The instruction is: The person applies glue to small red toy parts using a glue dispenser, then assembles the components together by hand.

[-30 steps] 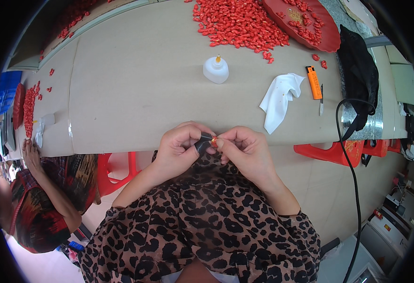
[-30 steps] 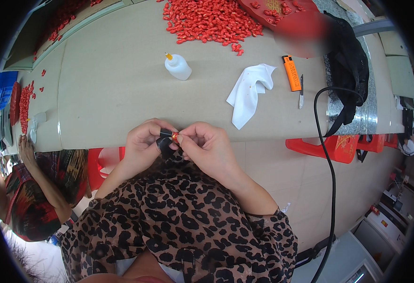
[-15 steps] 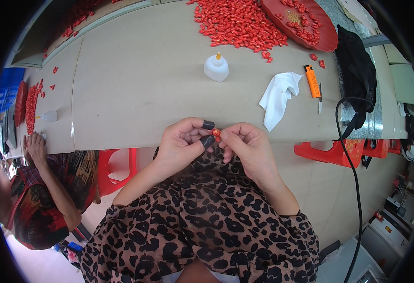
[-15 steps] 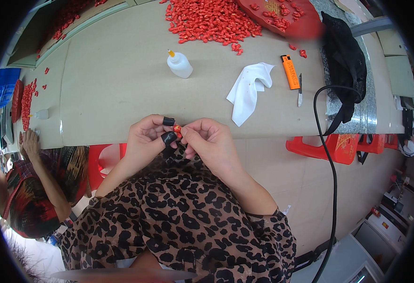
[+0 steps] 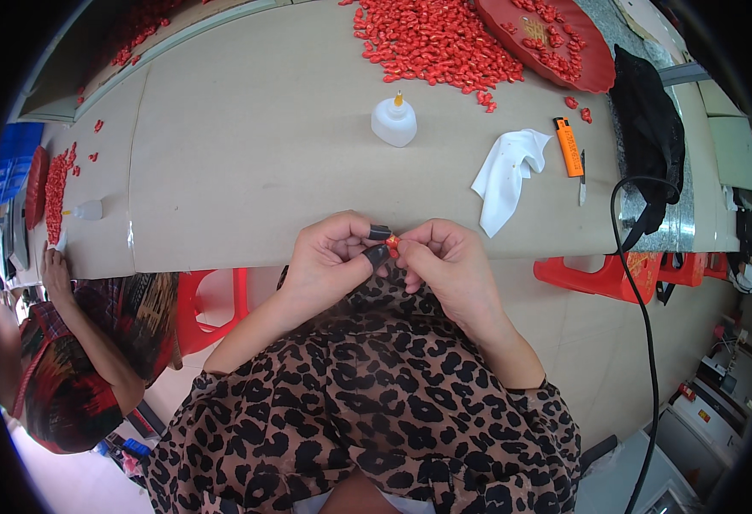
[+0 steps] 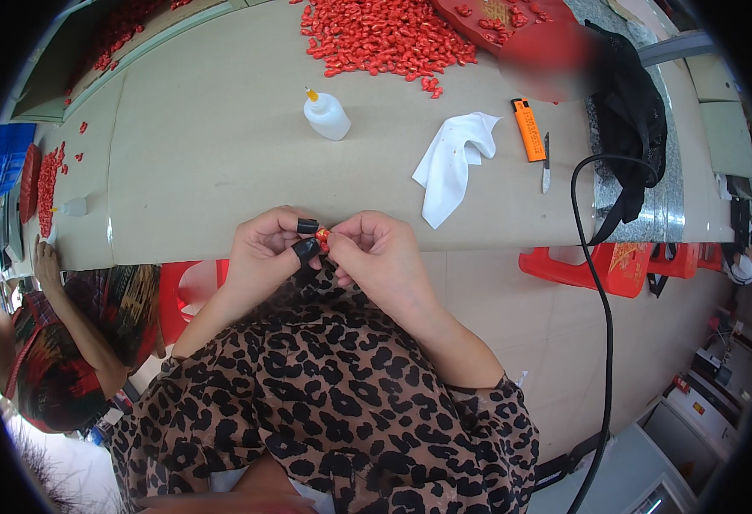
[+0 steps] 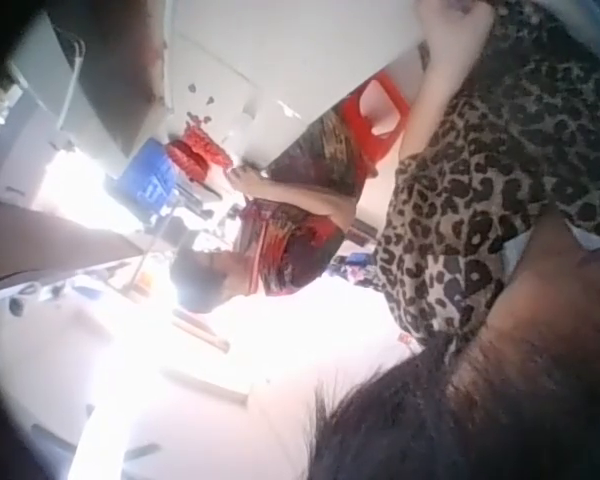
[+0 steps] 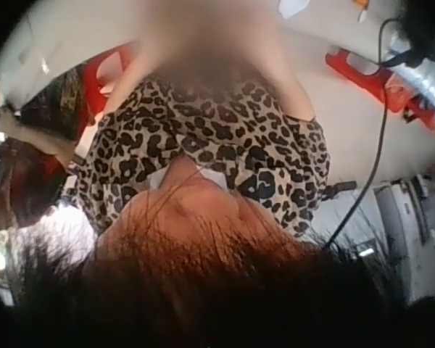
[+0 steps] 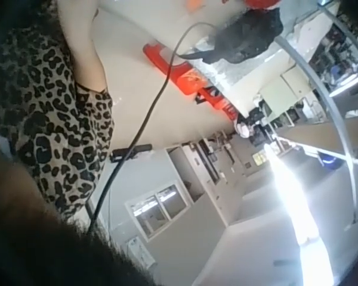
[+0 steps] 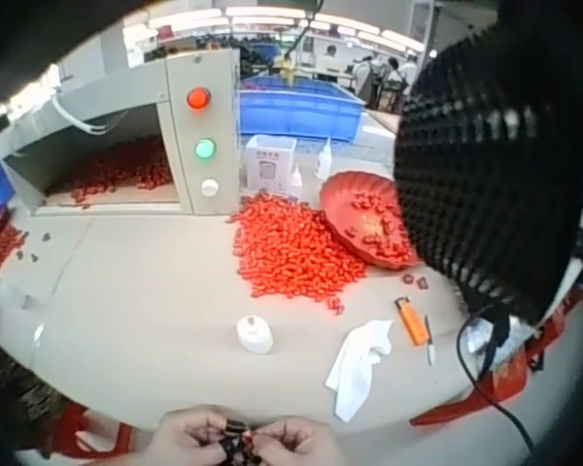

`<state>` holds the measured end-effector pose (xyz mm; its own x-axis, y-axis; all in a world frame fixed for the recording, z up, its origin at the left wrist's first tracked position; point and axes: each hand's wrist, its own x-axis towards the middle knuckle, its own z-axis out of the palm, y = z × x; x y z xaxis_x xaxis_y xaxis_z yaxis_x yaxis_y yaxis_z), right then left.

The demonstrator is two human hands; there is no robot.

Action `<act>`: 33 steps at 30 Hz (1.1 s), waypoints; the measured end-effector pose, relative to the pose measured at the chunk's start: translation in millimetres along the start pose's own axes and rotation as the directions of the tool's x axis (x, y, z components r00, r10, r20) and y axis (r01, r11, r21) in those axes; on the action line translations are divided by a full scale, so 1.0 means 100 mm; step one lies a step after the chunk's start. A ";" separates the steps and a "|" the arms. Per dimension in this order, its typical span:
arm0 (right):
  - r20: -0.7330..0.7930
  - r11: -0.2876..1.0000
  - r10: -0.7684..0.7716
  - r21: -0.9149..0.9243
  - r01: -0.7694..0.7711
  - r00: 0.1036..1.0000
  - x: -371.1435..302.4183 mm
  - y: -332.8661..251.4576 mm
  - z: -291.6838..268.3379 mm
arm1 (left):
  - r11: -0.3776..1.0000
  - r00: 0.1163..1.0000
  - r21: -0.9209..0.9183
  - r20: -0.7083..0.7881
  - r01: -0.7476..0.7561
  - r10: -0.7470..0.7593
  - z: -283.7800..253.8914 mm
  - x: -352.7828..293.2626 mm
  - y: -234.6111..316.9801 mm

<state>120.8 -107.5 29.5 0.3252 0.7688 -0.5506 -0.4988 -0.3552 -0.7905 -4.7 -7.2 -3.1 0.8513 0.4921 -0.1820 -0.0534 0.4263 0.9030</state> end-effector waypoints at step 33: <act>0.078 0.975 -0.220 -0.003 0.221 0.972 -0.02 0.08 -0.04 | 0.985 0.986 -0.083 0.063 -0.151 0.156 -0.03 0.03 0.00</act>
<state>119.4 -113.6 23.2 0.3636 0.8672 -0.3403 -0.4118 -0.1780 -0.8937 -3.9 -3.3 -5.3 0.8636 0.5041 -0.0142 -0.2241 0.4088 0.8847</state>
